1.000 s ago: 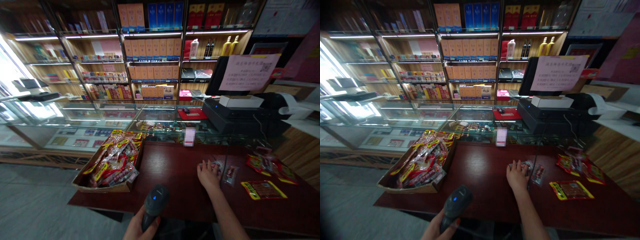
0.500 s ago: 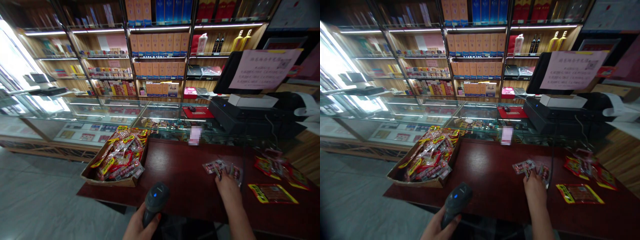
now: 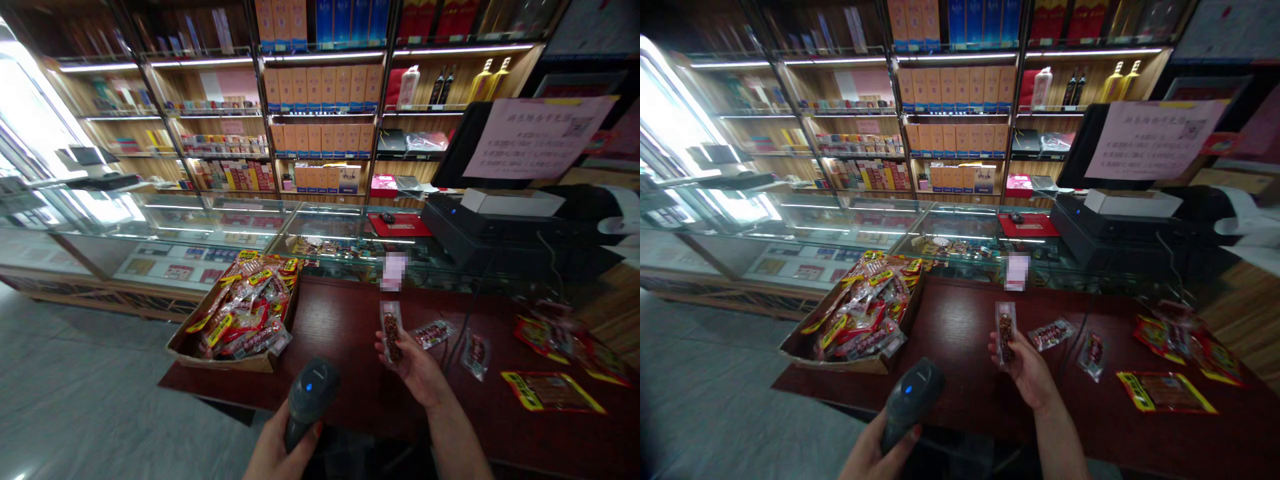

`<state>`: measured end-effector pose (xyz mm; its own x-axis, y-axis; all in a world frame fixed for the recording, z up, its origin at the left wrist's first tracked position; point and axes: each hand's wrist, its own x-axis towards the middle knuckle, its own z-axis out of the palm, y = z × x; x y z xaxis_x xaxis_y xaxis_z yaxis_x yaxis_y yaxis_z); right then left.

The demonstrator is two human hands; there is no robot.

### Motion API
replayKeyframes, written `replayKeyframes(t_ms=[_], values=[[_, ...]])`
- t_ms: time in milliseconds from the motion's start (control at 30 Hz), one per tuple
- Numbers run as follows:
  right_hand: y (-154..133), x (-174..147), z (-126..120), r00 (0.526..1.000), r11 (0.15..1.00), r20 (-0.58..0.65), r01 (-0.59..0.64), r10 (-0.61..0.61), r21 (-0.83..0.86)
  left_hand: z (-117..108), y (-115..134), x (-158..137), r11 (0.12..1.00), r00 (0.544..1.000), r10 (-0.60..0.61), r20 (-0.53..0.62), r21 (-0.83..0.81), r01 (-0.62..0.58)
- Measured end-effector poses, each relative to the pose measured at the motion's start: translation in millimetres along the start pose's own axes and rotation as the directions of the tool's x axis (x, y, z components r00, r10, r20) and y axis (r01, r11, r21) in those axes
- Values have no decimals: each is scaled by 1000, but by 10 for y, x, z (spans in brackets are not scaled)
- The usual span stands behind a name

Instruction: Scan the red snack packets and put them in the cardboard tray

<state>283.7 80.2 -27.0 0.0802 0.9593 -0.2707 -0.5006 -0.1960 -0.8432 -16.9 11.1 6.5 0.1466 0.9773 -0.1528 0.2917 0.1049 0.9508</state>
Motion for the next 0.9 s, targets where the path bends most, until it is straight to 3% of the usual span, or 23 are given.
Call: replayKeyframes(t_ms=[67,133,200,267,333,433,633,700,800,900], values=[[61,17,63,999,997,47,21,-18,-73,-9,8,-4,1000,1000,0,-7,-10,0],[133,63,92,990,947,28,141,-139,-288,-12,41,-8,1000,1000,0,-10,-18,0],[223,119,98,932,737,40,311,-360,-600,-10,103,-18,1000,1000,3,-9,-17,-3],[330,156,94,857,406,139,370,-496,-836,-8,178,-38,1000,1000,5,-7,-14,-5],[440,156,93,853,158,226,334,-470,-929,-9,241,-64,1000,1000,4,-8,-10,-4],[556,107,91,895,9,262,284,-361,-959,-18,274,-90,1000,1000,3,-6,2,-3],[504,83,-40,903,18,181,204,-389,-979,-30,172,-67,1000,1000,6,0,0,-6],[456,112,-91,903,72,156,201,-400,-977,-28,156,-71,1000,1000,-9,4,-5,9],[415,167,-103,924,308,111,233,-367,-923,-20,181,-91,999,999,-41,1,-6,41],[427,204,-14,957,654,-12,188,-289,-733,-10,251,-97,1000,1000,-27,-5,3,27]])
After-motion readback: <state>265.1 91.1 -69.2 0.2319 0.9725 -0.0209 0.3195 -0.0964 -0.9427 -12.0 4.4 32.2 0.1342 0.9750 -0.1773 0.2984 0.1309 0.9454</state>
